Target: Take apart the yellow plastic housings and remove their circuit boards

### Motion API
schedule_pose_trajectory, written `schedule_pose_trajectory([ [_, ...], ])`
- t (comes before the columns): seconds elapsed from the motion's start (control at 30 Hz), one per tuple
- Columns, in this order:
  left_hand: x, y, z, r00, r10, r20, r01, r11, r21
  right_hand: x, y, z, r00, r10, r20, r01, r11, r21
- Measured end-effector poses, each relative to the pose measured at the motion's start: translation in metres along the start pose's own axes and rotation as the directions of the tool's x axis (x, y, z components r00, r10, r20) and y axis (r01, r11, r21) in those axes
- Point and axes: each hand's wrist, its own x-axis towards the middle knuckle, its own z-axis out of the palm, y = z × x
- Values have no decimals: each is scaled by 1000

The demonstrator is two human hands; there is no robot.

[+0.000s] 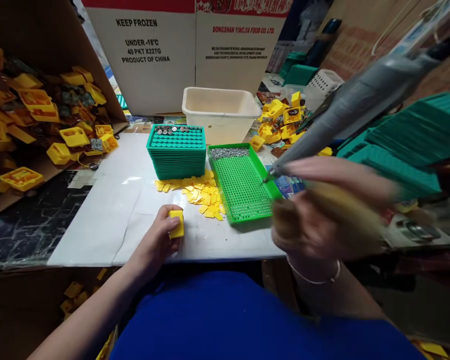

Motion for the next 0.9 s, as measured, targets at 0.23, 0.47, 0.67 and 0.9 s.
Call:
schedule_pose_trajectory([
  [0.23, 10, -9, -8, 988, 65, 140, -57, 996, -65, 85, 30, 104, 817, -12, 576, 142, 973, -181],
  [0.47, 12, -20, -16, 986, 113, 121, -86, 975, -203, 120, 38, 161, 680, 195, 707, 151, 906, -395],
  [0.67, 13, -18, -13, 985, 128, 115, -93, 959, -268, 124, 32, 166, 649, 244, 720, 177, 872, -455],
  [0.9, 7, -8, -5, 996, 67, 61, -49, 966, -254, 130, 43, 176, 616, 253, 746, 169, 882, -440],
])
